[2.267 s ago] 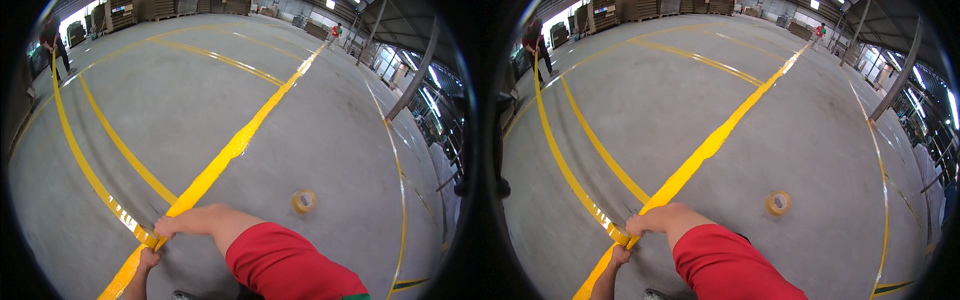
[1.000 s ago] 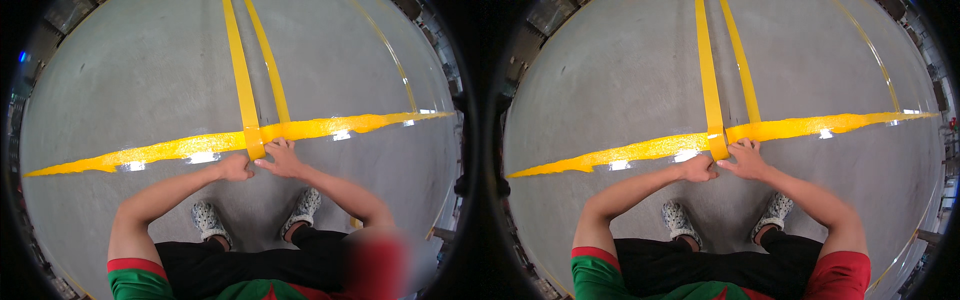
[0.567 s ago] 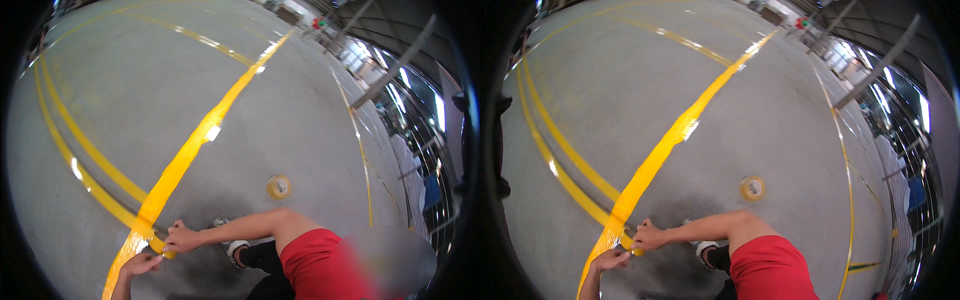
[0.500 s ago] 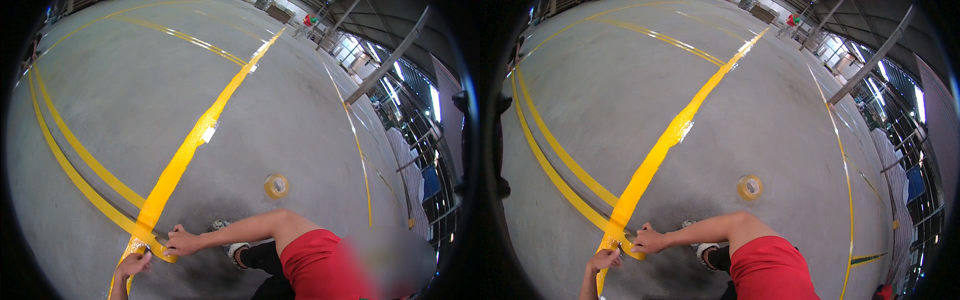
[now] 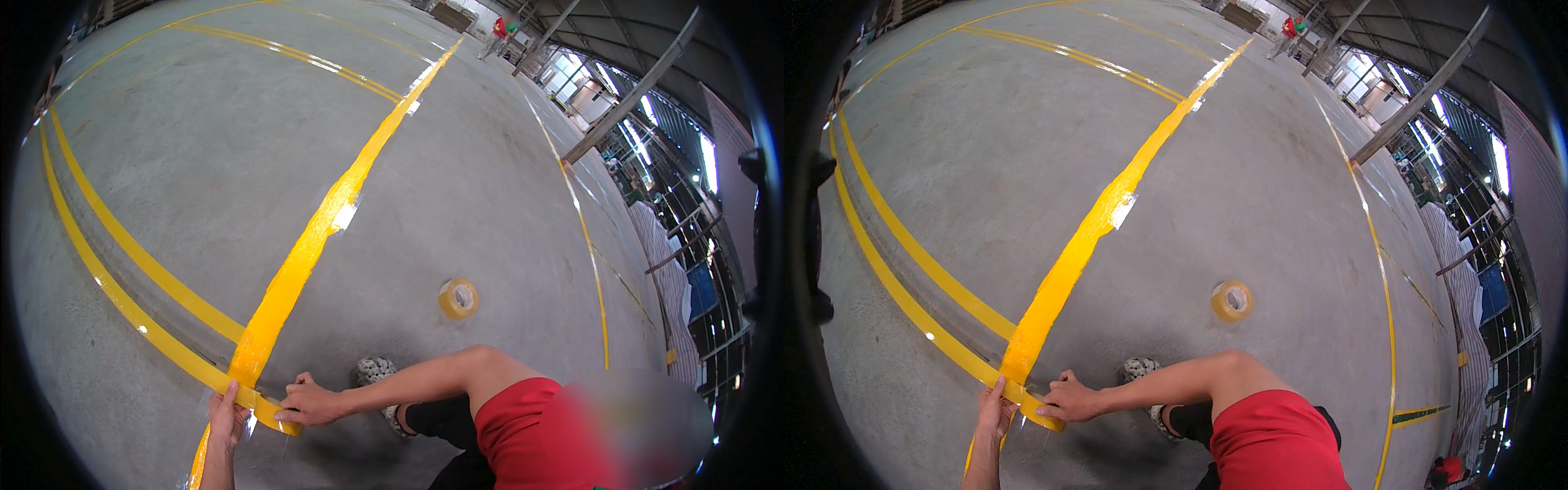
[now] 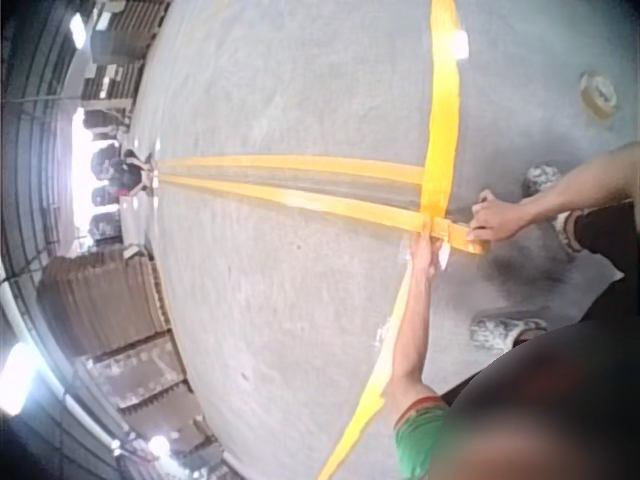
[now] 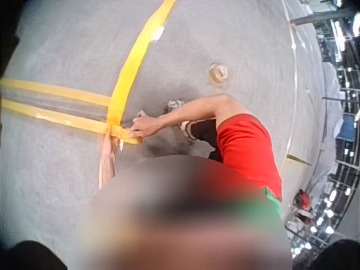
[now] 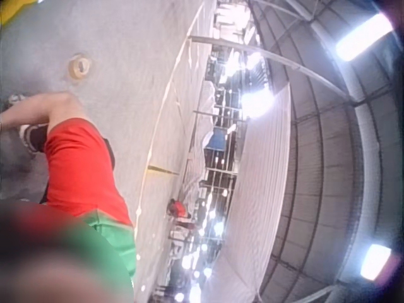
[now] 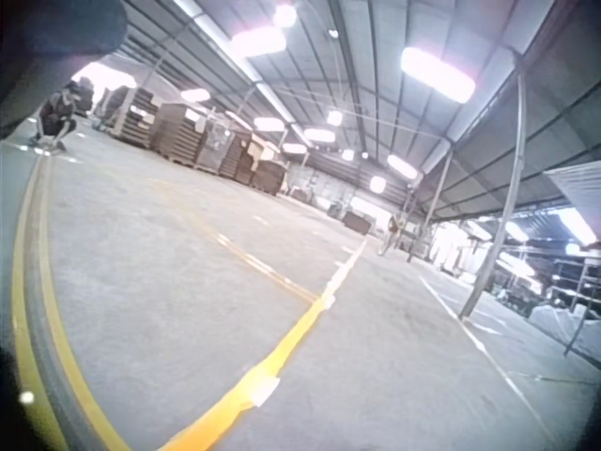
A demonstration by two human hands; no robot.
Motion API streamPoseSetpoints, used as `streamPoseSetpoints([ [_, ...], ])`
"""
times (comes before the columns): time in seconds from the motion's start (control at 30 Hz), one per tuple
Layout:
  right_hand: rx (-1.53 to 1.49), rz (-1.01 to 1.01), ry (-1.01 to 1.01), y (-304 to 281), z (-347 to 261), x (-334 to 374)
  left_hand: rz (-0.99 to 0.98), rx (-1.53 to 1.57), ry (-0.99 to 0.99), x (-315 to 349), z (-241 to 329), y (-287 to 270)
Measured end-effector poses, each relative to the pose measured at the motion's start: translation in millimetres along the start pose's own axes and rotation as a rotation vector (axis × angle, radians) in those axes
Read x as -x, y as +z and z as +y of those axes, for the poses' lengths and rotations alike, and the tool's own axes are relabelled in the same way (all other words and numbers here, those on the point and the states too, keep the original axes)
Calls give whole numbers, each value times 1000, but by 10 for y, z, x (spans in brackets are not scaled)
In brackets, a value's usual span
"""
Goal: The person applies yellow floor tape to a concrete floor in a warehouse, creating intersecting lines. They unroll the tape, press it down, and cut it with a utility knife, repeating the process to form a grid pattern.
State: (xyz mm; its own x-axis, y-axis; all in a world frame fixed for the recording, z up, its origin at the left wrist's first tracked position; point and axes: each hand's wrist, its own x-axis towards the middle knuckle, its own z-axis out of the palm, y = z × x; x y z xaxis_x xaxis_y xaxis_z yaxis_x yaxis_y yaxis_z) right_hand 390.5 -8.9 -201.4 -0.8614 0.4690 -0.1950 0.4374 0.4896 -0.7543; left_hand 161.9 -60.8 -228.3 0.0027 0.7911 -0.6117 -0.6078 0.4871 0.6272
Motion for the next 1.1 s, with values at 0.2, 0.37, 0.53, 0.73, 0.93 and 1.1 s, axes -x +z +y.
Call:
streamPoseSetpoints([
  [0.2, 6, -31, -2, 18, -74, -43, 67, 50, 52, 107, -121, -40],
  [0.37, 0, -54, -35, 61, -149, -62, 145, -82, 33, 194, -185, -78],
  [0.53, -7, -30, -62, 70, -177, -86, 124, -112, 18, 268, -225, -101],
  [0.73, 31, 0, -94, 98, -176, -81, 133, -200, -101, 337, -241, -134],
  [0.93, 11, -4, -101, 101, -170, -48, 148, -252, -86, 366, -243, -106],
  [1.1, 10, -2, -117, 83, -186, -51, 157, -225, -53, 382, -232, -75],
])
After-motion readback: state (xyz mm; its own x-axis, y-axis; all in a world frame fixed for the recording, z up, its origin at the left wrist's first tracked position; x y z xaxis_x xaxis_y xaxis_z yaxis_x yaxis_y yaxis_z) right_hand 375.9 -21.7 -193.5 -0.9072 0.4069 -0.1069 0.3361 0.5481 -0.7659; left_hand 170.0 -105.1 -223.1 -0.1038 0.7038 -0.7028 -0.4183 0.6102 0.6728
